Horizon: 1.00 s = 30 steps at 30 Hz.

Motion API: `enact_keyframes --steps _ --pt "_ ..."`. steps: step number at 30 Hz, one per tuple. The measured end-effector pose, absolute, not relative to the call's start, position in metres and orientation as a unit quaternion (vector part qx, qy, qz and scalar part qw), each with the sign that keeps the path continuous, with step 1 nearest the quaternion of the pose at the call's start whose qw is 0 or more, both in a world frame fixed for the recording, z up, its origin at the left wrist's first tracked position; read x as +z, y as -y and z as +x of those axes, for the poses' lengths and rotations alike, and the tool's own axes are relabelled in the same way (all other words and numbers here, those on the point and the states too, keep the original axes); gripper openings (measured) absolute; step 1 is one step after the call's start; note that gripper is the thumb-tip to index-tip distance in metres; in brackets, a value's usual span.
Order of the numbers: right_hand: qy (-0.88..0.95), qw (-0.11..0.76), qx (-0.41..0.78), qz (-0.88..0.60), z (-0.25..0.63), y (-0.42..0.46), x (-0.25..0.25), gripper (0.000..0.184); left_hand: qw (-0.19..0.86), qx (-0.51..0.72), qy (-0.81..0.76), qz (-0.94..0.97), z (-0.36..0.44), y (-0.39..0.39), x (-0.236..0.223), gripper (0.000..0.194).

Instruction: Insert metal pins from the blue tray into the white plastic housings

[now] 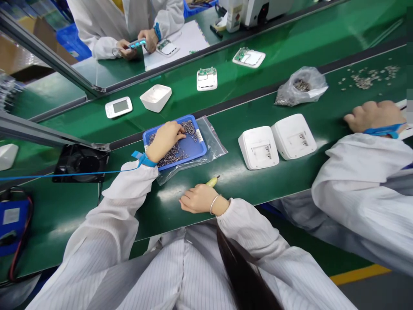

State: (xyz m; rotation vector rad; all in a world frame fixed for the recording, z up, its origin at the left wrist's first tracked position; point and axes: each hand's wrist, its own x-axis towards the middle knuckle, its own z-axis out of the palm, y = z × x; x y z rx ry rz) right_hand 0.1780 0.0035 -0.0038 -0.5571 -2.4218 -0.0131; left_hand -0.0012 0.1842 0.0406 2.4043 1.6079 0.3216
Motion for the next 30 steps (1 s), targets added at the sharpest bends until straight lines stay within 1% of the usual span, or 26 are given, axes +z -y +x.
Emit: enact_keyframes --steps 4,7,10,15,17,19,21,23,25,27,29,30 --pt "0.925 0.311 -0.002 -0.216 0.179 -0.003 -0.003 0.035 0.141 0.127 -0.538 0.821 -0.005 -0.184 0.038 0.007" --pt "0.926 0.312 0.0 -0.212 0.179 -0.005 -0.003 0.035 0.164 0.176 -0.519 0.82 -0.008 -0.18 0.036 0.005" --pt "0.926 0.316 0.0 -0.208 0.177 -0.006 -0.003 0.035 0.185 0.221 -0.521 0.804 -0.009 -0.178 0.036 0.008" --pt "0.924 0.317 -0.01 -0.213 0.185 0.001 0.009 0.036 0.148 0.307 -0.475 0.811 -0.015 -0.165 0.046 0.004" --pt "0.913 0.314 -0.023 -0.259 0.203 0.003 0.018 0.037 0.138 0.333 -0.448 0.818 -0.02 -0.149 0.048 0.011" --pt "0.873 0.311 -0.038 -0.373 0.231 -0.002 0.025 0.037 0.127 0.346 -0.425 0.827 -0.025 -0.125 0.044 0.018" --pt "0.793 0.283 -0.044 -0.538 0.264 -0.012 0.028 0.031 0.121 0.35 -0.392 0.842 -0.029 -0.097 0.036 0.02" --pt "0.691 0.23 -0.041 -0.685 0.291 -0.021 0.028 0.026 0.132 0.357 -0.365 0.85 -0.029 -0.067 0.025 0.017" --pt "0.635 0.169 -0.028 -0.754 0.304 -0.022 0.026 0.033 0.158 0.371 -0.358 0.842 -0.026 -0.04 0.015 0.012" --pt "0.643 0.118 0.002 -0.757 0.298 -0.01 0.028 0.034 0.192 0.389 -0.364 0.824 -0.019 -0.018 0.007 0.009" --pt "0.708 0.098 0.056 -0.698 0.275 0.012 0.035 0.029 0.224 0.389 -0.342 0.825 -0.011 -0.002 0.003 0.008" --pt "0.75 0.101 0.091 -0.648 0.26 0.024 0.039 0.027 0.237 0.382 -0.32 0.834 -0.008 0.004 0.001 0.009"
